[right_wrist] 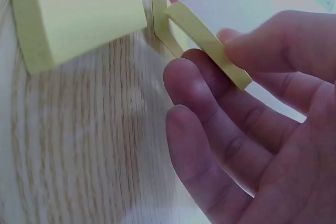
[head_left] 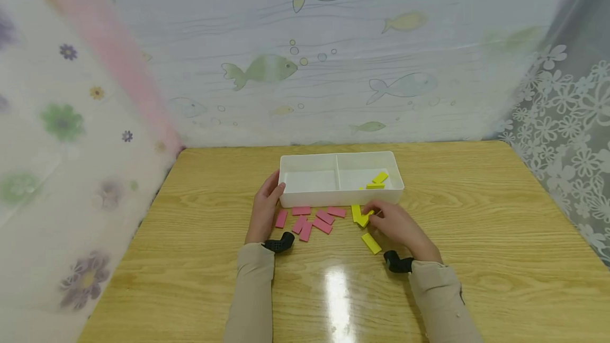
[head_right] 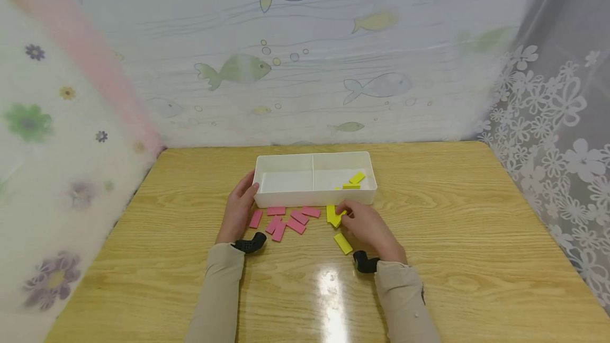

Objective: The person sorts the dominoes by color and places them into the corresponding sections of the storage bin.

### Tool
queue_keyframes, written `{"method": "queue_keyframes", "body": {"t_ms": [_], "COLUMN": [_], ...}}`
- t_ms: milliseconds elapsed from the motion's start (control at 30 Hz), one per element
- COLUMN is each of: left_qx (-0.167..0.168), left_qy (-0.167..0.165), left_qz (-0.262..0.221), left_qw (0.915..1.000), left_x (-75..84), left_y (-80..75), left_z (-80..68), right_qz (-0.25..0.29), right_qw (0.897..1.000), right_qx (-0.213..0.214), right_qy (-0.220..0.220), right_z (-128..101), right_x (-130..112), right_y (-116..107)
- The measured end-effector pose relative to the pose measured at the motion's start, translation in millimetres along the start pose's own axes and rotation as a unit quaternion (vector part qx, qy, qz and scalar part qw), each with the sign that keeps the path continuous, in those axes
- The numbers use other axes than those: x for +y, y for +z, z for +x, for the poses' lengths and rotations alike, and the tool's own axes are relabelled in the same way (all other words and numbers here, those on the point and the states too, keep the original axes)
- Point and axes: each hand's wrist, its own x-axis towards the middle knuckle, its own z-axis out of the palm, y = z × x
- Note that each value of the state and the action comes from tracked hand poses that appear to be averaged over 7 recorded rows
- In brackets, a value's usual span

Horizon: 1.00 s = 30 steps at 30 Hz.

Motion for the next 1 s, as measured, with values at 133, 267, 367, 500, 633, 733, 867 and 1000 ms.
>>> {"method": "queue_keyframes", "body": {"t_ms": [133,267,367,500,633,733,867,1000], "left_qx": [0.000,0.001,0.000,-0.001,0.000,0.000,-0.001,0.000], "left_qy": [-0.003,-0.001,0.002,0.002,-0.001,-0.001,0.000,-0.003], "left_qz": [-0.004,-0.005,-0.003,-0.001,0.000,0.001,0.001,0.001], "left_qw": [1.0000,1.0000,1.0000,1.0000,1.0000,1.0000,1.0000,1.0000], "left_x": [2.7,2.7,2.9,3.4,4.8,6.1,7.8,5.3], "left_y": [0.7,0.9,1.0,1.0,1.4,1.9,2.3,0.4], "left_z": [-1.2,-0.8,-0.8,-1.6,-2.2,-3.1,-3.5,-3.3], "right_qz": [-0.005,-0.009,-0.010,0.000,0.013,0.009,0.003,0.015], "right_qw": [1.000,0.999,0.999,0.999,0.999,0.999,0.999,0.999], "right_qx": [0.013,0.024,0.031,0.030,0.028,0.028,0.032,0.033], "right_qy": [-0.011,-0.023,-0.028,-0.025,-0.025,-0.032,-0.034,-0.027], "right_z": [0.4,1.5,2.4,2.5,1.8,1.7,1.9,1.6], "right_x": [2.8,4.3,4.5,4.2,3.9,3.9,3.5,1.4], "right_y": [-1.1,-1.2,-1.4,-1.6,-2.5,-2.9,-2.9,-1.7]}}
